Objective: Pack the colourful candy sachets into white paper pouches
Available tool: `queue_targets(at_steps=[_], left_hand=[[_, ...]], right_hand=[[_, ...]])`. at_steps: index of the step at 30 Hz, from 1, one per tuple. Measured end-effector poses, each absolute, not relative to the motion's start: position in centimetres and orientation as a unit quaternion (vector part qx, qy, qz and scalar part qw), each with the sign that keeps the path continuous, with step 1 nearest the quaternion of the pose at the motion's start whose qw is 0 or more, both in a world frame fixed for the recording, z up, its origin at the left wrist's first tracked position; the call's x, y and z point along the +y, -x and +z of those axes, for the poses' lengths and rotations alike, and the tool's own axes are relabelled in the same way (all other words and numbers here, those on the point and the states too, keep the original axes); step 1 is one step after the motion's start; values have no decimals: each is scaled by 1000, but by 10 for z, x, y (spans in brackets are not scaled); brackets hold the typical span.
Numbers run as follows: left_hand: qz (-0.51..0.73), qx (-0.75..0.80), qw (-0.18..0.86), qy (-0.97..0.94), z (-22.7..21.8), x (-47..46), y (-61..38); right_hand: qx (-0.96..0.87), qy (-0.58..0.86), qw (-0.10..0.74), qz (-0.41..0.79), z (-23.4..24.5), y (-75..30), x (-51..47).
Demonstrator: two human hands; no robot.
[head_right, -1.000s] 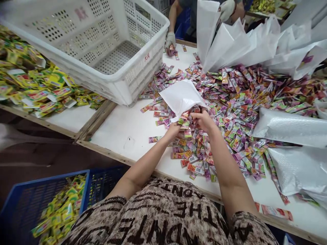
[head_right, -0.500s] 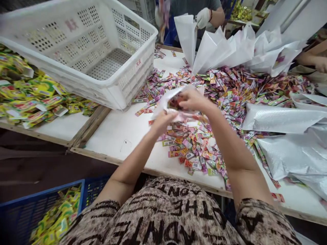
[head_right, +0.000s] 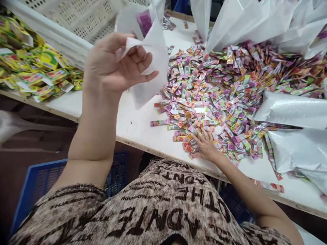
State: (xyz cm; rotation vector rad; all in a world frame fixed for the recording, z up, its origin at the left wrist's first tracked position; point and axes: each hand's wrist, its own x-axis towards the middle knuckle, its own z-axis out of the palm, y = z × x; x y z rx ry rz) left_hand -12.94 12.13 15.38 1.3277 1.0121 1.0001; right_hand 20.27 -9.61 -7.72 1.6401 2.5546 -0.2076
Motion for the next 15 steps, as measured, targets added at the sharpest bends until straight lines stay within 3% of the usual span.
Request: queue_targets(at_steps=[3,8,15], left_hand=[[397,440,546,-593,152,102,143],[361,460,559,-588,156,73,155],[322,517,560,-562,137,47,190]], right_hand=[[844,-534,40,-30,-90,-196,-64],[877,-473,62,-59,-72,-140,15],[866,-496,53,-23,-75,-103,8]])
